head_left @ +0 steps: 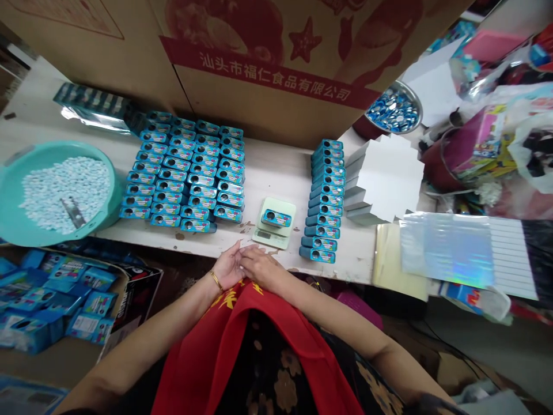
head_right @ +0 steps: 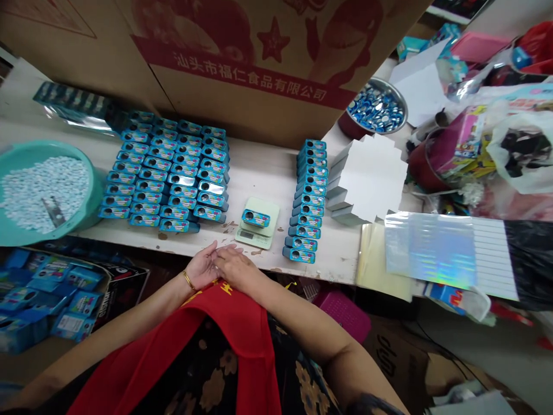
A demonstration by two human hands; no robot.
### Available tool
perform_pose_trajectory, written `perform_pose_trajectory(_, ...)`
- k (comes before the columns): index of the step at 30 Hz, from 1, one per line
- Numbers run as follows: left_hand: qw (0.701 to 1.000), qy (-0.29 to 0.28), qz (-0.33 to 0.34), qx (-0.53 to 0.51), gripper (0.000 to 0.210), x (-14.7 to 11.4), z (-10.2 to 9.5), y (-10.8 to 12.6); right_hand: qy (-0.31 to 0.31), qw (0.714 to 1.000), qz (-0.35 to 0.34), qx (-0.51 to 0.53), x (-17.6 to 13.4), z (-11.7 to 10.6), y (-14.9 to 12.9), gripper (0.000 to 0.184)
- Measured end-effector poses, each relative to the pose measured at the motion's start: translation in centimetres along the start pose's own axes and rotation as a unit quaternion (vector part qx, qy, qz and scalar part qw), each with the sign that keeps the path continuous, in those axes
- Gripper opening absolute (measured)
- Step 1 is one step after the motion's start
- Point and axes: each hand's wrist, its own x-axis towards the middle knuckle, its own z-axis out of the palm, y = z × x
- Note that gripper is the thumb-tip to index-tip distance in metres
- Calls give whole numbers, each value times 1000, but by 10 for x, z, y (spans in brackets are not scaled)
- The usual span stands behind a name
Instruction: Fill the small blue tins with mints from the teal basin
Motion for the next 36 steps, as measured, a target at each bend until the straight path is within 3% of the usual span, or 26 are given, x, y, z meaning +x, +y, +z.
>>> perform_pose_trajectory(4,1000,3,-13,9,40,-2,-3,0,3,1000,-24,20,0,4,6,12)
perform_pose_trajectory(10,1000,6,-19,-12,31,-1,-1,0,26,997,13,75,-1,1,7,14)
perform_pose_trajectory(19,999,23,-25,-8,23,2,0,-3,10,1000,13,6,-4,3,8,15)
perform_pose_trajectory(23,999,13,14,-34,20,6,8,3,91,994,20,65,1,-6,24,16)
perform_pose_trajectory(26,999,6,33,-26,24,9,16,13,201,969,85,120,9,-23,48,13)
perform_pose_trajectory(28,999,18,41,-6,29,11,18,19,240,954,127,131,16,-33,65,13)
perform_pose_trajectory(32,998,34,54,8,30,10,16,21,244,948,160,125,25,-41,89,13)
perform_pose_trajectory(36,997,43,57,6,30,6,8,17,261,943,166,123,21,-47,92,14)
